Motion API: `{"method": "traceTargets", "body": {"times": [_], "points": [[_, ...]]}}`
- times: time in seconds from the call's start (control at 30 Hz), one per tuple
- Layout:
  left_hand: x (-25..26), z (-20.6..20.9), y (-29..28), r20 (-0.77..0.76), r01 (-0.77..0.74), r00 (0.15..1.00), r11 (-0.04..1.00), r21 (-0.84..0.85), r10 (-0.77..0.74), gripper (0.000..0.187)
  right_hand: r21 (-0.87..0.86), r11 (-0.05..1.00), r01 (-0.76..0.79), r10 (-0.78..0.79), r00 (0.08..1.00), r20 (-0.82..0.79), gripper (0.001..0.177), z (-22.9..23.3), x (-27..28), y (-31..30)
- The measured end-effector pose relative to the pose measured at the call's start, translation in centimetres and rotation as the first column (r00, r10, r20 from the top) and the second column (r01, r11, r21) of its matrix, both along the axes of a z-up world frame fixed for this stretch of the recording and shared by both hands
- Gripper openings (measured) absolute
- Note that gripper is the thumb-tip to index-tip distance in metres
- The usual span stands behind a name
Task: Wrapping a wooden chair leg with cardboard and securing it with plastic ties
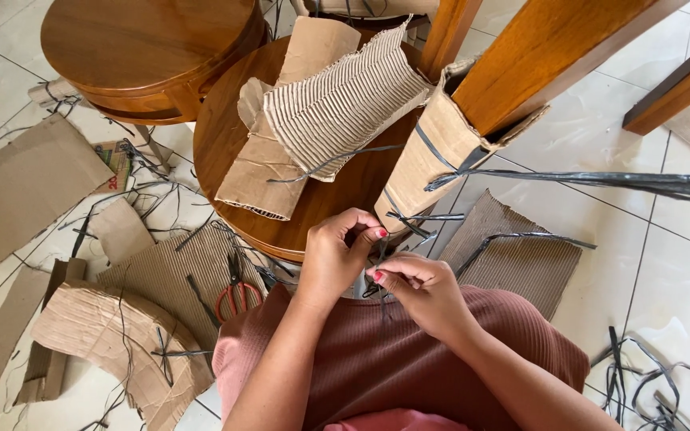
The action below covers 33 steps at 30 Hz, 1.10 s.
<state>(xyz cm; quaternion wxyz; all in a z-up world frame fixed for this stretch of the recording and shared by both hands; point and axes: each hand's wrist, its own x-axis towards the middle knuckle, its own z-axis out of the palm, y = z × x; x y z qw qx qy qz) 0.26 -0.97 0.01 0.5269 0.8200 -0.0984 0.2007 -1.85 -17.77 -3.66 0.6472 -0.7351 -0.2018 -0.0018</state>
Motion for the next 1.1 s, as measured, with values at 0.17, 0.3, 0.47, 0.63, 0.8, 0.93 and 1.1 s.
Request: {"method": "traceTargets", "body": {"times": [0.17, 0.3, 0.47, 0.63, 0.8, 0.93, 1.1], "points": [[-0.1, -0.1, 0.2, -0.055, -0.009, 0.998, 1.000, -0.025, 0.007, 0.005, -0.109, 0.991, 0.080, -0.067, 0.991, 0.117, 0.006, 1.7, 0.0, -0.3], [0.0, -0.4, 0.6, -0.067, 0.014, 0.998, 0.999, -0.044, -0.017, 0.009, -0.212, 0.945, 0.249, -0.211, 0.959, 0.188, 0.005, 1.3, 0.7, -1.0], [-0.5, 0.9, 1.1, -0.066, 0.071, 0.995, 0.997, -0.035, -0.074, 0.015, -0.112, 0.933, 0.343, -0.322, 0.932, 0.166, 0.008, 1.1, 1.2, -0.5], [-1.2, 2.3, 1.4, -0.065, 0.122, 0.990, 0.991, -0.046, -0.125, 0.019, 0.100, 0.929, 0.355, -0.361, 0.931, 0.048, 0.012, 0.6, 1.3, 0.6], [-1.4, 2.4, 1.9, -0.054, 0.195, 0.978, 0.979, -0.066, -0.199, 0.021, 0.384, 0.873, 0.299, -0.264, 0.954, -0.143, 0.017, -0.8, 1.6, 1.9], [-1.2, 2.2, 2.2, -0.020, 0.235, 0.972, 0.972, -0.012, -0.235, 0.020, 0.450, 0.851, 0.272, -0.202, 0.959, -0.199, 0.016, -3.1, 2.1, 1.0], [-1.0, 1.3, 2.4, 0.008, 0.191, 0.982, 0.980, 0.054, -0.191, 0.014, 0.520, 0.819, 0.244, -0.095, 0.950, -0.297, 0.020, -1.7, 1.8, 0.7]]}}
